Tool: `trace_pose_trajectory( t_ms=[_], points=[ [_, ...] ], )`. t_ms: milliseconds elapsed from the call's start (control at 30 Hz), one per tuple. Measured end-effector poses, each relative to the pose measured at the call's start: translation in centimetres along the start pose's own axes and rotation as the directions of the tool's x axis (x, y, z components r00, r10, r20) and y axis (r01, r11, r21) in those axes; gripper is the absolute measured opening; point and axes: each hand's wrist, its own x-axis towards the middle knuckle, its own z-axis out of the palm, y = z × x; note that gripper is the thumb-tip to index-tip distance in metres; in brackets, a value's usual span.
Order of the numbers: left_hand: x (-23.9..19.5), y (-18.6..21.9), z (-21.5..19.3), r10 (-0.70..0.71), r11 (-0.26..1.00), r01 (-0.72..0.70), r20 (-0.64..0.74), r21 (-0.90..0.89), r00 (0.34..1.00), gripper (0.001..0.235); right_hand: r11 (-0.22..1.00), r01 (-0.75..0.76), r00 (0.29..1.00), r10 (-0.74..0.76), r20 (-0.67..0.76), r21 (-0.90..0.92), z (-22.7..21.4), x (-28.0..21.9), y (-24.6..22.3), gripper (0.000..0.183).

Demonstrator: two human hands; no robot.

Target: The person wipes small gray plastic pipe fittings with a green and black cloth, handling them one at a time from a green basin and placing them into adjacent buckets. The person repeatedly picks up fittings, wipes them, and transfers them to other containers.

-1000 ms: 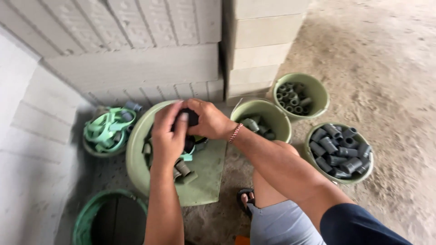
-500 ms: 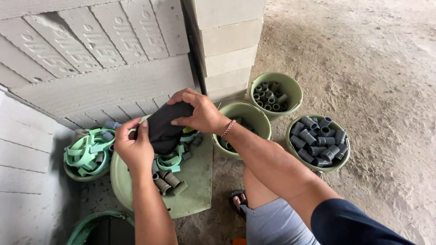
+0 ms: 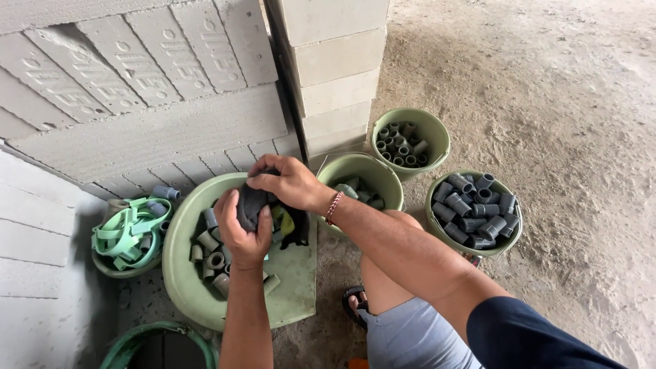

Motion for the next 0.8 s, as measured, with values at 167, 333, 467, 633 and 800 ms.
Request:
trace_pose_trajectory(
  t_ms=[167, 333, 467, 633, 800],
  points=[
    [-1.7, -1.2, 0.4, -0.298, 0.933, 0.328, -0.197, 0.145, 0.934, 0.028, 0.973, -0.058, 0.996, 0.072, 0.056, -0.224, 1.3, -2.3, -2.7, 0.039],
    [1.8, -0.7, -1.8, -0.683, 0.729, 0.681, -0.015, -0.066, 0.73, 0.028, 0.763, 0.422, 0.906, -0.378, 0.191, -0.49, 1.2, -2.6, -2.4, 0.052],
    [2.4, 0.3, -2.5, -0.471, 0.878, 0.476, -0.078, 0.046, 0.878, 0.02, 0.781, 0.298, 0.945, -0.323, 0.053, -0.548, 2.5, -2.5, -2.5, 0.043],
    [0.3, 0.6, -0.9, -0.251, 0.951, 0.261, -0.083, 0.164, 0.965, 0.017, 0.951, -0.115, 0.982, 0.154, 0.114, -0.287, 1.1, -2.0, -3.6, 0.081],
    [0.0, -2.2, -1.4, -0.448, 0.893, 0.446, -0.03, -0.059, 0.893, 0.022, 0.773, 0.115, 0.983, 0.002, 0.183, -0.624, 1.1, -2.2, -2.3, 0.053]
  ],
)
